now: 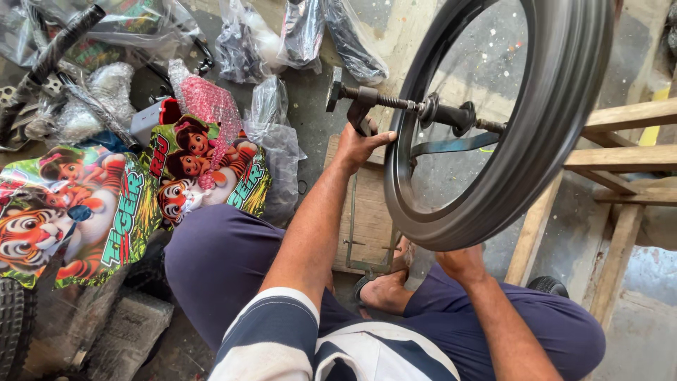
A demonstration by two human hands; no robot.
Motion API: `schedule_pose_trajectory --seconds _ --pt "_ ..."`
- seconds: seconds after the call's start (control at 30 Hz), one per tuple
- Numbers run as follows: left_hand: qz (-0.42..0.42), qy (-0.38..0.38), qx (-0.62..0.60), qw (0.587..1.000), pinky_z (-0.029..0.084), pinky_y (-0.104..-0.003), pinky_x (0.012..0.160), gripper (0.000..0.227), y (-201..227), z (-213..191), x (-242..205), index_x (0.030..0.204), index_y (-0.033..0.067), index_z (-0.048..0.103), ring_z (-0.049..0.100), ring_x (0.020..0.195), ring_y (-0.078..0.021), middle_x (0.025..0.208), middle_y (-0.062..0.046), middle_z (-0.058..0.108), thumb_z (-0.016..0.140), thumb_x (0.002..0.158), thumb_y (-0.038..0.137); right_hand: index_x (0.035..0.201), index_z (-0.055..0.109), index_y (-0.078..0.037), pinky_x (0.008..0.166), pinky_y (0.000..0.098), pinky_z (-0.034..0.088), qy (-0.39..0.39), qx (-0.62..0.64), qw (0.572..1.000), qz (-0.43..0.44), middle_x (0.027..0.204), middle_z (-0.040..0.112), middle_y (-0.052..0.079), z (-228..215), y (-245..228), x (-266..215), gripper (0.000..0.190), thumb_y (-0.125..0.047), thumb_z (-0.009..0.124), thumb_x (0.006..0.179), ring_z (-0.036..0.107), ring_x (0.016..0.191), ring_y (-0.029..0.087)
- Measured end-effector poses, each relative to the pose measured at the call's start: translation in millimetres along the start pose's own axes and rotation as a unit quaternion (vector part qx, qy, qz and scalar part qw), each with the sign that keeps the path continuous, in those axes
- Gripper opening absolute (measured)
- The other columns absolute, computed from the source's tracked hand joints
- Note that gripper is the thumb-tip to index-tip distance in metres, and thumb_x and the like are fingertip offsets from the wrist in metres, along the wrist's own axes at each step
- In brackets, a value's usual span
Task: The person trues a bicycle wheel mounted on a truing stand. They repeatedly spin the wheel and use a spoke wrench to adjust the tension of individual spokes, checking alignment throughout the process.
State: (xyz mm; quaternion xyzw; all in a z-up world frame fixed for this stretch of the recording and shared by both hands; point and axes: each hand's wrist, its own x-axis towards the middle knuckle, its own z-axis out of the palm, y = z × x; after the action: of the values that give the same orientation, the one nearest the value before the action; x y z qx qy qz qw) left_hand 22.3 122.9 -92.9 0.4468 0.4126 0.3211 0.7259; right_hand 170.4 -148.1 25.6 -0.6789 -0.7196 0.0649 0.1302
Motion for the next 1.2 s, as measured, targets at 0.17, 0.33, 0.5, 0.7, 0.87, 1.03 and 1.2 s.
schedule_pose_trajectory --seconds 0.17,0.33,0.5,0.7,0.87,1.03,1.2 --pt "-0.005 0.000 0.001 1.000 0.047 -0.032 0.058 0.041 4 1 -2 0.077 0.0153 0.053 0.053 0.066 -0.0117 0.072 0.004 0.052 0.093 0.072 0.020 0.099 0.072 -0.003 0.079 0.0530 0.052 0.018 0.017 1.000 -0.004 0.095 0.071 0.018 -4 -9 -6 0.020 -0.001 0.065 0.081 0.066 0.089 0.040" --pt "-0.037 0.008 0.022 0.999 0.051 -0.032 0.058 0.040 11 3 -5 0.077 0.0172 0.053 0.056 0.066 -0.0122 0.071 0.003 0.054 0.093 0.072 0.023 0.092 0.073 -0.006 0.068 0.0465 0.054 -0.027 0.094 0.989 0.115 0.078 0.071 0.013 -9 -27 -6 0.010 -0.003 0.064 0.087 0.069 0.073 0.033" --pt "-0.030 0.006 0.022 0.999 0.050 -0.033 0.057 0.041 4 2 -1 0.076 0.0157 0.053 0.055 0.065 -0.0127 0.071 0.002 0.054 0.094 0.072 0.024 0.091 0.071 -0.005 0.064 0.0470 0.052 -0.016 0.106 0.988 0.108 0.075 0.068 0.015 -13 -35 -10 0.010 -0.002 0.063 0.085 0.068 0.069 0.036" --pt "-0.016 0.012 0.000 1.000 0.049 -0.031 0.058 0.042 -6 2 2 0.079 0.0153 0.054 0.054 0.067 -0.0107 0.073 0.004 0.053 0.095 0.070 0.022 0.096 0.071 -0.006 0.064 0.0471 0.053 -0.032 0.122 0.981 0.148 0.077 0.070 0.014 -18 -49 -6 0.013 -0.008 0.068 0.083 0.069 0.071 0.035" --pt "0.031 0.018 -0.020 0.999 0.047 -0.030 0.060 0.041 -13 3 4 0.080 0.0131 0.056 0.052 0.069 -0.0098 0.075 0.005 0.053 0.095 0.070 0.019 0.109 0.073 -0.010 0.073 0.0456 0.055 -0.002 0.160 0.982 0.100 0.096 0.074 0.015 -34 -66 6 0.023 -0.013 0.071 0.087 0.071 0.087 0.036" --pt "0.015 0.013 0.007 1.000 0.044 -0.033 0.057 0.045 -12 -1 2 0.075 0.0111 0.052 0.048 0.066 -0.0116 0.072 0.003 0.050 0.095 0.071 0.021 0.117 0.072 -0.010 0.082 0.0439 0.056 -0.034 0.147 0.979 0.140 0.106 0.075 0.015 -36 -76 5 0.033 -0.018 0.074 0.085 0.071 0.098 0.036" --pt "0.004 0.012 0.005 1.000 0.047 -0.031 0.059 0.042 -1 -1 -1 0.076 0.0130 0.054 0.052 0.067 -0.0109 0.073 0.004 0.052 0.095 0.071 0.020 0.125 0.069 -0.007 0.092 0.0434 0.053 -0.151 0.241 0.953 0.105 0.117 0.073 0.017 -48 -98 13 0.039 -0.020 0.071 0.088 0.069 0.110 0.036"
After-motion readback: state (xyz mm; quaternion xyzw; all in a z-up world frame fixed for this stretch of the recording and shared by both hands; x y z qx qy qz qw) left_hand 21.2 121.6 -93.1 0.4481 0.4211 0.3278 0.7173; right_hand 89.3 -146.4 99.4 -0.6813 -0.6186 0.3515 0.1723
